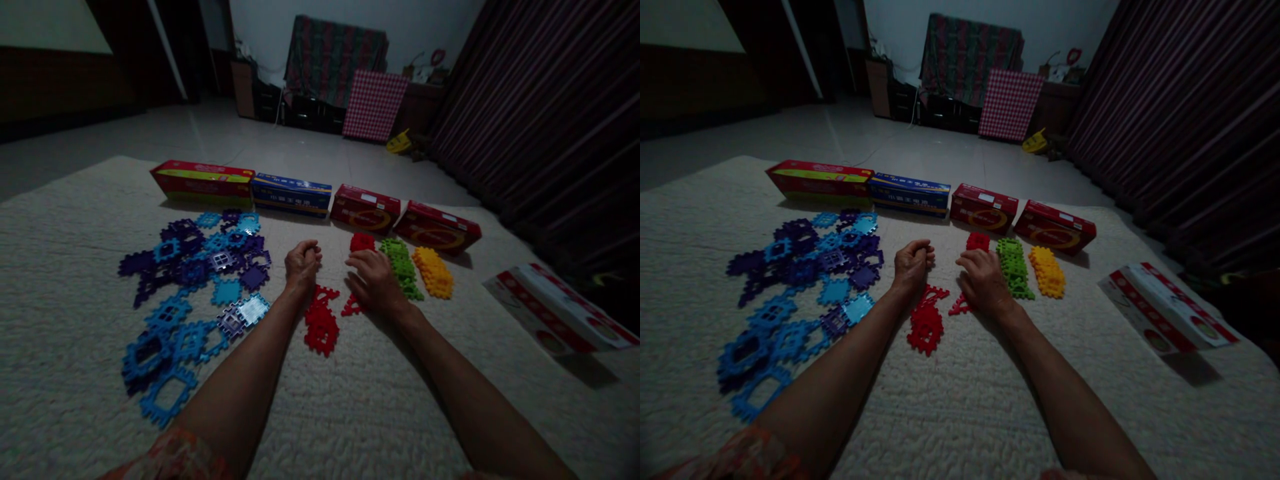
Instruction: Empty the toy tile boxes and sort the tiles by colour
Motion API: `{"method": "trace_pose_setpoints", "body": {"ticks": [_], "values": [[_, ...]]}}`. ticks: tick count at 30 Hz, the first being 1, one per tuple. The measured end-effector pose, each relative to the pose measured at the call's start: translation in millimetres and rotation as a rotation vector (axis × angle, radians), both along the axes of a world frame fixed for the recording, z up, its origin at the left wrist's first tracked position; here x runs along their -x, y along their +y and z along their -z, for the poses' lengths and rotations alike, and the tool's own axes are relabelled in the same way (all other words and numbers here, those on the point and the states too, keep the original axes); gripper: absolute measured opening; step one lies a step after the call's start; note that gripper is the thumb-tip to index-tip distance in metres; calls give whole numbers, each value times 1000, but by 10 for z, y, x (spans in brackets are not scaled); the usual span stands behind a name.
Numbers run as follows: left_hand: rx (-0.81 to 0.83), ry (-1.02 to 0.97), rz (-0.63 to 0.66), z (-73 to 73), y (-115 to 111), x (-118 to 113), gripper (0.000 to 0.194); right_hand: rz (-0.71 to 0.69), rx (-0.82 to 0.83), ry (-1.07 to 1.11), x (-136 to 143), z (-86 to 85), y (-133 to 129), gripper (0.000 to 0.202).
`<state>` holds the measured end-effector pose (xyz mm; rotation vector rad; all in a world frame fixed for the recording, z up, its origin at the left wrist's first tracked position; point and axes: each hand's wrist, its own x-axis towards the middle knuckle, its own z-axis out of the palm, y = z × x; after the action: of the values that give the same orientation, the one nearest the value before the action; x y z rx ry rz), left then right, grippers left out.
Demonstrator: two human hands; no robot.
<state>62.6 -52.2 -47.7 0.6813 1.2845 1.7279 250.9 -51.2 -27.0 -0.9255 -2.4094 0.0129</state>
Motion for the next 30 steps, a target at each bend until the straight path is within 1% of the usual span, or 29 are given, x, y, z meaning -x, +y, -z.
{"method": "trace_pose_setpoints", "body": {"ticks": [2, 5, 7, 9, 11, 14, 16, 21, 26, 28, 30], "values": [[-11, 6, 14, 32, 19, 14, 19, -81, 159, 47, 53, -1, -50, 24], [1, 5, 19, 45, 32, 28, 19, -197, 402, 97, 137, -28, -155, 31], [10, 0, 19, 26, 25, 25, 19, -239, 472, 94, 189, -49, -226, 37], [17, -13, 14, -8, 10, 13, 18, -265, 471, 65, 232, -63, -275, 38], [20, -30, 11, -42, -6, 0, 19, -274, 451, 29, 262, -73, -294, 34], [27, -48, 11, -75, -14, -10, 19, -215, 452, 7, 273, -102, -283, 30], [35, -52, 14, -80, -7, -7, 18, -191, 467, 21, 258, -130, -273, 32], [30, -77, -7, -64, 21, 6, 18, -263, 459, 55, 238, -143, -297, 51], [47, -123, -19, -76, 49, 40, 19, -389, 416, -11, 319, -85, -316, 59], [69, -120, -22, -88, 53, 53, 19, -403, 402, -32, 350, -67, -312, 58], [73, -116, -27, -97, 49, 59, 19, -410, 396, -53, 361, -48, -298, 50]]}}
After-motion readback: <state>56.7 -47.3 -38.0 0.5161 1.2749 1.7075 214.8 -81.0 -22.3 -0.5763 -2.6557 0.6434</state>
